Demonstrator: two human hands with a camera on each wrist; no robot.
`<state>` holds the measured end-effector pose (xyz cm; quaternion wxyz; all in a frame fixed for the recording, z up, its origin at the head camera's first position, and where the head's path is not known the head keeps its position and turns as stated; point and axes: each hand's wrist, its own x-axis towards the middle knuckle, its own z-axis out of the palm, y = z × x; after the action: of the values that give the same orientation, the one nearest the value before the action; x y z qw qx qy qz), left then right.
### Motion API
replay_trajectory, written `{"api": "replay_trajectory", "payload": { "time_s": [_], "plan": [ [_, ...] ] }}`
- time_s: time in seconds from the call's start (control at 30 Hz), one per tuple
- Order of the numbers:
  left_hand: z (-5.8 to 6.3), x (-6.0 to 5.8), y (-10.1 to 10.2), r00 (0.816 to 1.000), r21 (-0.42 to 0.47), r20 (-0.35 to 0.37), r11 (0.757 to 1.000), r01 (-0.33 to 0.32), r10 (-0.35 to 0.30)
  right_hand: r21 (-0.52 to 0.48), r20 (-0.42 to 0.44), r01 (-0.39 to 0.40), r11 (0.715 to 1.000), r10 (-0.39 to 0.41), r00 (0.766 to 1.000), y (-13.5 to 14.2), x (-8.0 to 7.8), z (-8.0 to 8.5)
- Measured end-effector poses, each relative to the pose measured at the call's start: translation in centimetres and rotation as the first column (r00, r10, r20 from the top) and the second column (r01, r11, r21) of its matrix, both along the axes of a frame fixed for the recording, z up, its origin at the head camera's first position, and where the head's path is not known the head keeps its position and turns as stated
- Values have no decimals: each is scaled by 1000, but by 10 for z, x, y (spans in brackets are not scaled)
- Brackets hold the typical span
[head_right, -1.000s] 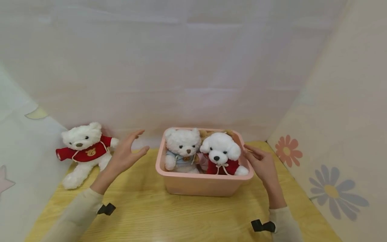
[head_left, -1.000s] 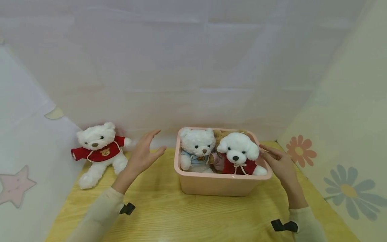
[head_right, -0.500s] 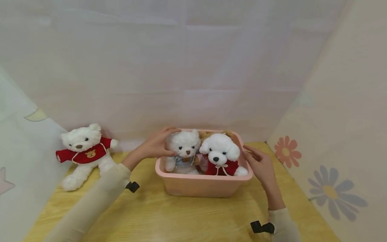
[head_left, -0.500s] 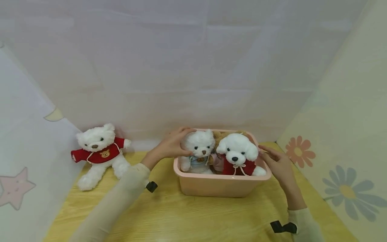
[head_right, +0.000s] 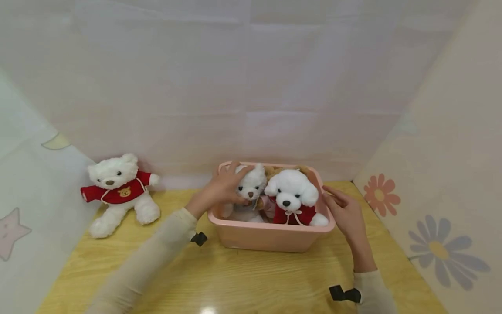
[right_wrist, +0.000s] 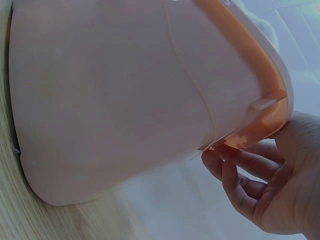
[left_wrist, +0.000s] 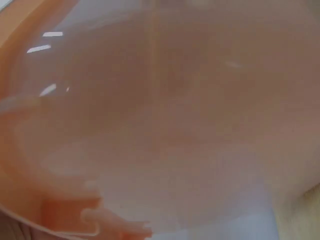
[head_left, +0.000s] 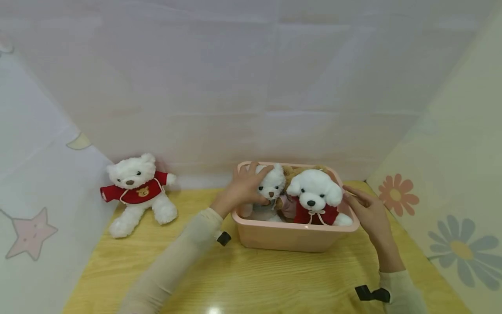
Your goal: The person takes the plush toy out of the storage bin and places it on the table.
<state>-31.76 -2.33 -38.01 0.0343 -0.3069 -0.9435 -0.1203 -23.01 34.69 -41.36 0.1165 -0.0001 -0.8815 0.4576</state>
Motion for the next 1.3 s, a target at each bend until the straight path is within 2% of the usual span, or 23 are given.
{"api": "replay_trajectory", "payload": {
  "time_s": [0.1,0.23,0.37,0.5,0.77,1.03,1.3],
  "plan": [
    [-6,0,2,996,-20,-89,1000,11,-12,-15,7,2,1000,-2,1000,0,0,0],
    [-10,1,0,990,50,-135,998,38,-31,-25,0,19,1000,-19,1000,-2,-1,-1],
    [-12,4,-2,988,107,-142,992,68,-53,-9,-4,42,999,-42,999,-3,0,-2],
    [-16,8,-5,988,125,-151,990,63,-44,-2,-9,28,1000,-28,1000,-4,-1,-2],
    [-12,7,-5,979,169,-197,982,84,-49,-42,-5,22,999,-22,1000,-2,-3,-2],
    [-11,4,-4,959,245,-281,963,112,-40,-59,-2,43,997,-44,999,0,-3,-1],
    [-10,6,-9,942,311,-334,942,124,-13,-117,-51,4,993,-10,999,-5,-4,-4]
  ]
}}
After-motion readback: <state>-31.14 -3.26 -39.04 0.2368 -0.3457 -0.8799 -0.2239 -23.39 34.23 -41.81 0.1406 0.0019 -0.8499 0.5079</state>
